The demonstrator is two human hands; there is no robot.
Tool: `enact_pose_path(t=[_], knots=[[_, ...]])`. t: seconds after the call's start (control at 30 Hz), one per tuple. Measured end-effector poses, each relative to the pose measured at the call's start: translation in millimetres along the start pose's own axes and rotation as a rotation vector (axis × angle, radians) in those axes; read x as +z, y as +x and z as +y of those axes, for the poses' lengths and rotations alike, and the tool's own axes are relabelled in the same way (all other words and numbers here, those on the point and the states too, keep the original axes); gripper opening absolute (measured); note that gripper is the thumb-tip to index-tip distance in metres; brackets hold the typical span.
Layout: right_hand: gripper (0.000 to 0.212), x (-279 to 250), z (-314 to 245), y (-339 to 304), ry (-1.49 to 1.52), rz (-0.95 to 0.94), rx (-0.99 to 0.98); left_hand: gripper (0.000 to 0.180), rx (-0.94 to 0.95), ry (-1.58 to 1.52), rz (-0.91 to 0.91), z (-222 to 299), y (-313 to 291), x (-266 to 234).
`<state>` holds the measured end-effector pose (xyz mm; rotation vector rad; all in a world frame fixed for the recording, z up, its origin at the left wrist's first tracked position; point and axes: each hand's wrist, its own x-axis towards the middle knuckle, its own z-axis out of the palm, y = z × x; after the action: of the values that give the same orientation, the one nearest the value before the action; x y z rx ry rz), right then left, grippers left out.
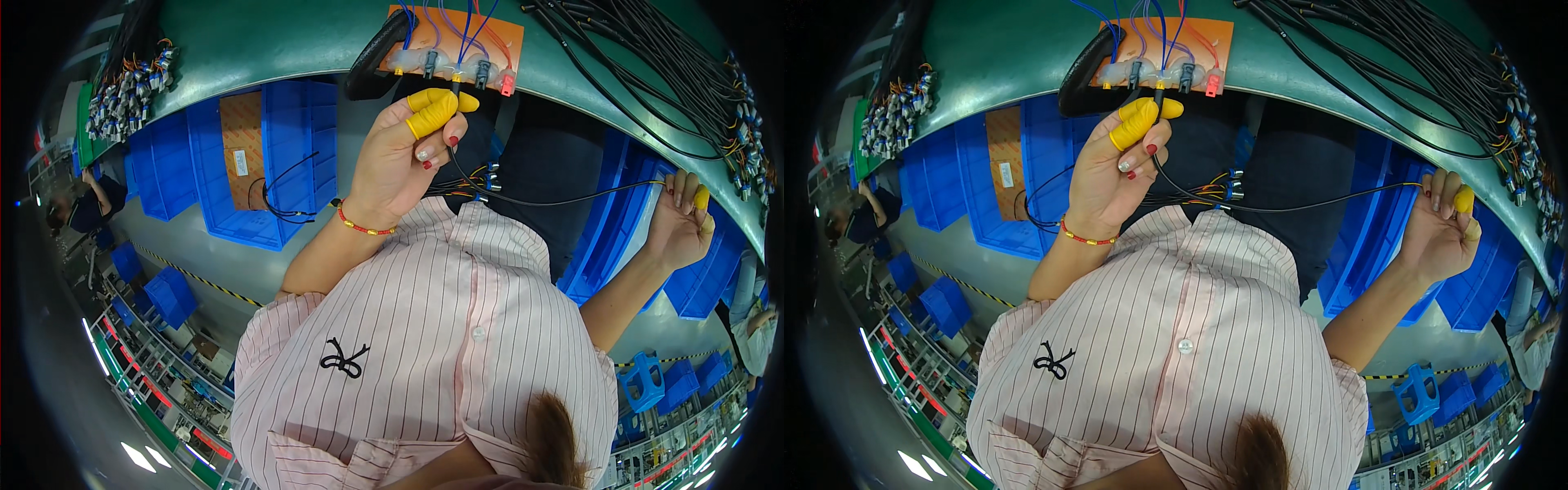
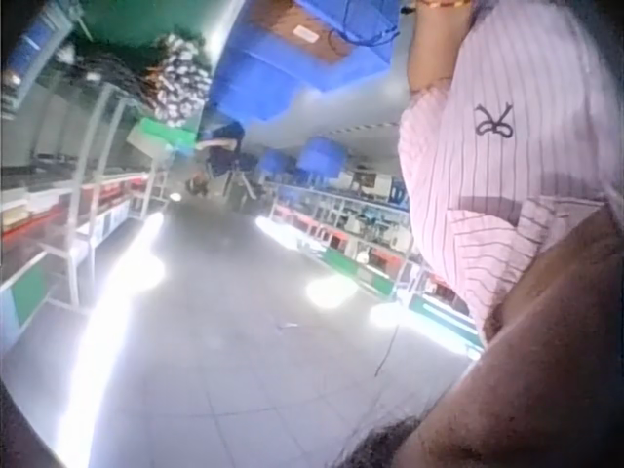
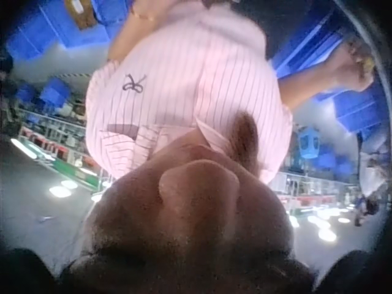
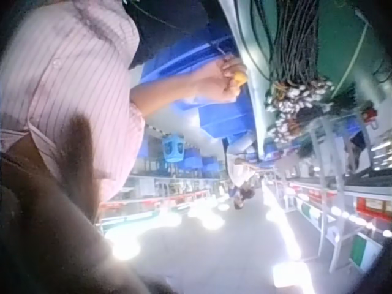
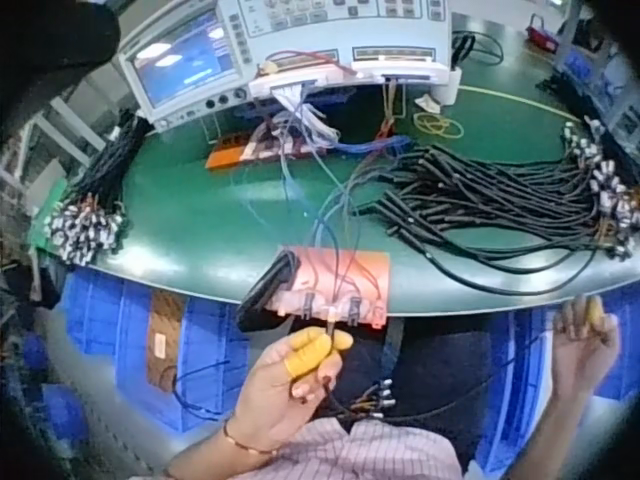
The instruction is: The person is testing electrical cables using a testing machine/fixture at an assembly line.
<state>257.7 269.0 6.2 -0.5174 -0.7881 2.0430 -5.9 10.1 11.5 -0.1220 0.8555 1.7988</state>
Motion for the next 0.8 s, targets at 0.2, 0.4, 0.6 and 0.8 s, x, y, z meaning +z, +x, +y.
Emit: enact_pose_path(t=[0.2,0.4,0.6,0.8], knots=[[0.019,1.5,0.7,-0.8,-0.043,0.002,-0.012,0.028,0.004,0.005,-0.033,2.0,4.3,-2.6],[0.021,12.6,3.5,-2.4,-0.079,-0.010,-0.018,0.026,0.018,0.016,-0.090,0.9,9.7,-5.9],[0.023,8.1,1.7,-6.5,-0.052,-0.036,-0.082,0.032,-0.017,0.230,-0.149,11.4,10.3,-4.7],[0.021,6.6,-0.6,-9.8,-0.020,-0.002,-0.109,0.034,-0.042,0.239,-0.108,10.7,12.1,0.7]])
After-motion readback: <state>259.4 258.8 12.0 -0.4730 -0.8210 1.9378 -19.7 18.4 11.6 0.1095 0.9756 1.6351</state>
